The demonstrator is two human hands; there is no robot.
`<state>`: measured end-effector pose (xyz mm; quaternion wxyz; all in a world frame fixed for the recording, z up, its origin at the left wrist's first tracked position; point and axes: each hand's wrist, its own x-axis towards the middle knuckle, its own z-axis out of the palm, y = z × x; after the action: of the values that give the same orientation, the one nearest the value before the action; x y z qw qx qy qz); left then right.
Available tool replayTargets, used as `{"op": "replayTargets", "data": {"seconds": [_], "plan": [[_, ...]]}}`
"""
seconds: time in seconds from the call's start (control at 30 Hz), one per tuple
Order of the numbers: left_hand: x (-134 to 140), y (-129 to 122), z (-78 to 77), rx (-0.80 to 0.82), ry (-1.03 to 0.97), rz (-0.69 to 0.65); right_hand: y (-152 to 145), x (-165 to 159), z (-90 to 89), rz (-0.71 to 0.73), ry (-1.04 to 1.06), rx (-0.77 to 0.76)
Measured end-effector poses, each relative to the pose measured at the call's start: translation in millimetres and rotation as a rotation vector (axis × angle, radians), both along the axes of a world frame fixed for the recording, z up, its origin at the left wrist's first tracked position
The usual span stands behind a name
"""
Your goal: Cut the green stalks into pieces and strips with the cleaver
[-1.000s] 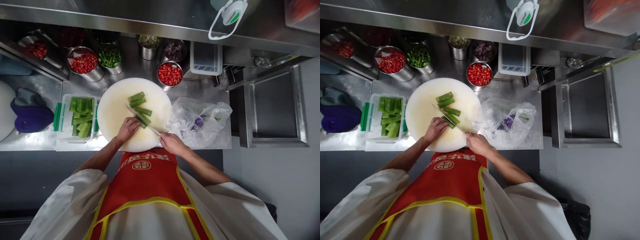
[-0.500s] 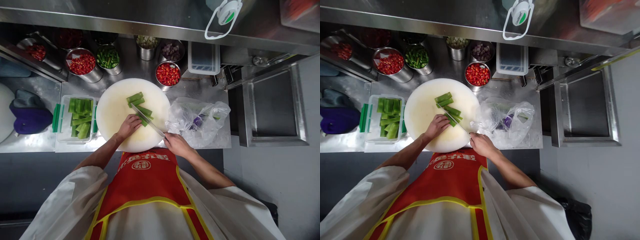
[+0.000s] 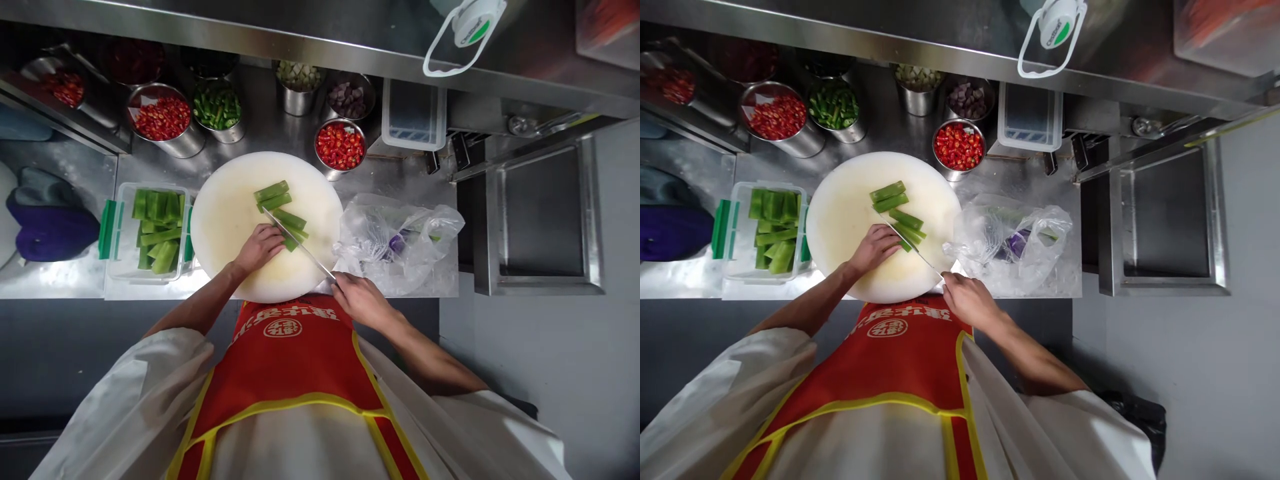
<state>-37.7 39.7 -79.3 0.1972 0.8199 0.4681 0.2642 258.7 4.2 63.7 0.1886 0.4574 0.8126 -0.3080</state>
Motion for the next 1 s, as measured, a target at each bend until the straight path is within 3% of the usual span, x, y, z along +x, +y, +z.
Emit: {"op": "replayTargets", "data": {"seconds": [0.33, 0.53, 0.63, 0.73, 0.83, 0.93, 1.0], "plan": [[0, -1, 2.0, -0.014, -0.026, 0.004, 1, -1, 3.9, 0.015, -0.029, -0.034], [4, -4, 0.8, 0.020, -0.001, 0.002, 23, -41, -18.2, 0.000, 0.002, 0.003], [22, -15, -1.9, 0.063, 0.052, 0.088, 27, -44, -24.2, -0.001, 0.029, 0.013], [28, -18, -8.1, 0.093, 0.099, 0.229, 20, -26, -24.0, -0.006, 0.039, 0.006], [-2, -2, -9.9, 0.106, 0.103, 0.392, 6, 0, -22.1, -0.028, 0.044, -0.016], [-46, 27, 1.3, 0.110, 0.104, 0.557, -9, 21, -19.6, -0.062, 0.042, -0.050], [-60, 46, 14.7, 0.094, 0.137, 0.485, -18, 33, -17.6, -0.070, 0.058, -0.072]]}}
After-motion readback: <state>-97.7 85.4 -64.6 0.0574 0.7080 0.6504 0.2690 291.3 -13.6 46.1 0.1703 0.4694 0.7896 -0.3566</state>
